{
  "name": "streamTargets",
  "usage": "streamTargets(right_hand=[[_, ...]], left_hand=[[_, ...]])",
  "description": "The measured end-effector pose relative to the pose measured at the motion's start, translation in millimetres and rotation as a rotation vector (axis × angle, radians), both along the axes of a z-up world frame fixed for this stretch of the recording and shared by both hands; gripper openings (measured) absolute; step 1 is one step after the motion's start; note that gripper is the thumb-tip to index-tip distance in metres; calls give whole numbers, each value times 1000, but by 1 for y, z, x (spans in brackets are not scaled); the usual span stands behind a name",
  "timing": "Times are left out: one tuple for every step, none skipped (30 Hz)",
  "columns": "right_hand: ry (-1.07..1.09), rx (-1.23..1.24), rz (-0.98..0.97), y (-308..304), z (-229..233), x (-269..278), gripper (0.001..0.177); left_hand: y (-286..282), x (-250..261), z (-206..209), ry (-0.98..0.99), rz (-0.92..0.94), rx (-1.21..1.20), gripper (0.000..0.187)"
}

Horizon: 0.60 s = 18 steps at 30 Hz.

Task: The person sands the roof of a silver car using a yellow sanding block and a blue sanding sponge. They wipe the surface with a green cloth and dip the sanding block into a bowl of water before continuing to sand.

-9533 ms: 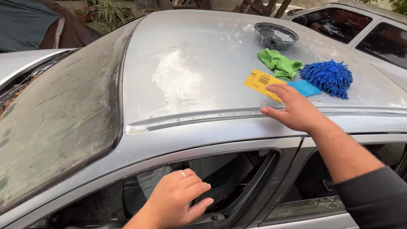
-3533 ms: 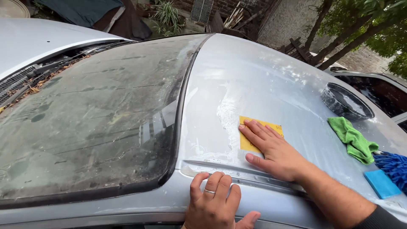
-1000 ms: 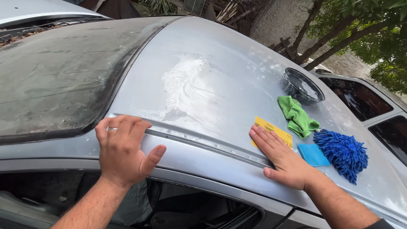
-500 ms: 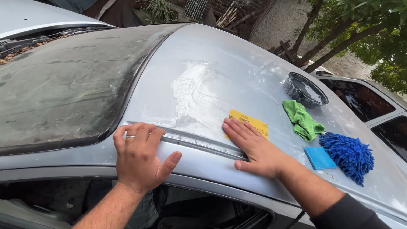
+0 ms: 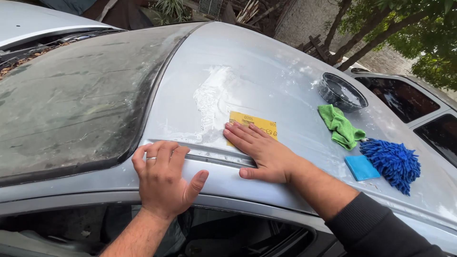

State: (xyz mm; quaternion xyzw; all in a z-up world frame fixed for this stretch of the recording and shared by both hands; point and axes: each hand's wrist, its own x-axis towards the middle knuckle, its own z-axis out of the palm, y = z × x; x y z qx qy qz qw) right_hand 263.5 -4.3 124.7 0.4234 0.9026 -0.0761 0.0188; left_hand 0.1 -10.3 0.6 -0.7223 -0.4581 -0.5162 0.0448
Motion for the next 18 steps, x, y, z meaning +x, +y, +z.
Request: streamTargets(right_hand=[[16, -6, -16, -5, 3, 9, 109], [32, -13, -32, -9, 6, 18, 109], [31, -15, -31, -16, 5, 33, 109], [35, -12, -94, -24, 3, 47, 109], [32, -33, -130, -29, 0, 60, 109], [24, -58, -101, -20, -5, 46, 109], [9, -9, -104, -9, -5, 34, 109], [-6, 40, -107, 3, -4, 24, 110], [4, 50, -130, 8, -2, 8, 110], [-3, 38, -106, 14, 0, -7, 110], [-14, 10, -72, 21, 2, -23, 110], [-9, 4, -85, 7, 0, -7, 110], [-8, 3, -90, 4, 2, 7, 110], [-8, 2, -94, 1, 3, 20, 111], [1, 0, -104, -5, 2, 34, 111], [26, 16, -160, -11, -1, 49, 111], [41, 13, -204, -20, -2, 64, 111], [39, -6, -201, -16, -7, 45, 111]], left_hand=[[8, -2, 3, -28, 7, 29, 75], [16, -5, 6, -57, 14, 57, 74], [16, -2, 4, -57, 15, 55, 74], [14, 0, 2, -63, 0, 33, 72], [5, 1, -4, -75, 13, -12, 70], [-3, -1, -6, -81, 43, -36, 70], [5, -1, -1, -56, 8, 17, 69], [13, 1, 6, -30, -25, 69, 69], [11, 0, 6, -21, -49, 79, 69], [10, 0, 5, -17, -40, 66, 70], [5, -1, 3, -17, -21, 37, 71], [3, 0, 2, -11, -35, 31, 71], [7, -1, 3, -43, -16, 40, 70], [11, -3, 3, -74, 2, 48, 69], [12, -2, 3, -65, -8, 46, 69], [13, -1, 1, -60, -18, 32, 68], [5, 1, -3, -64, -13, 0, 67], [-1, -1, -3, -63, -9, -20, 67]])
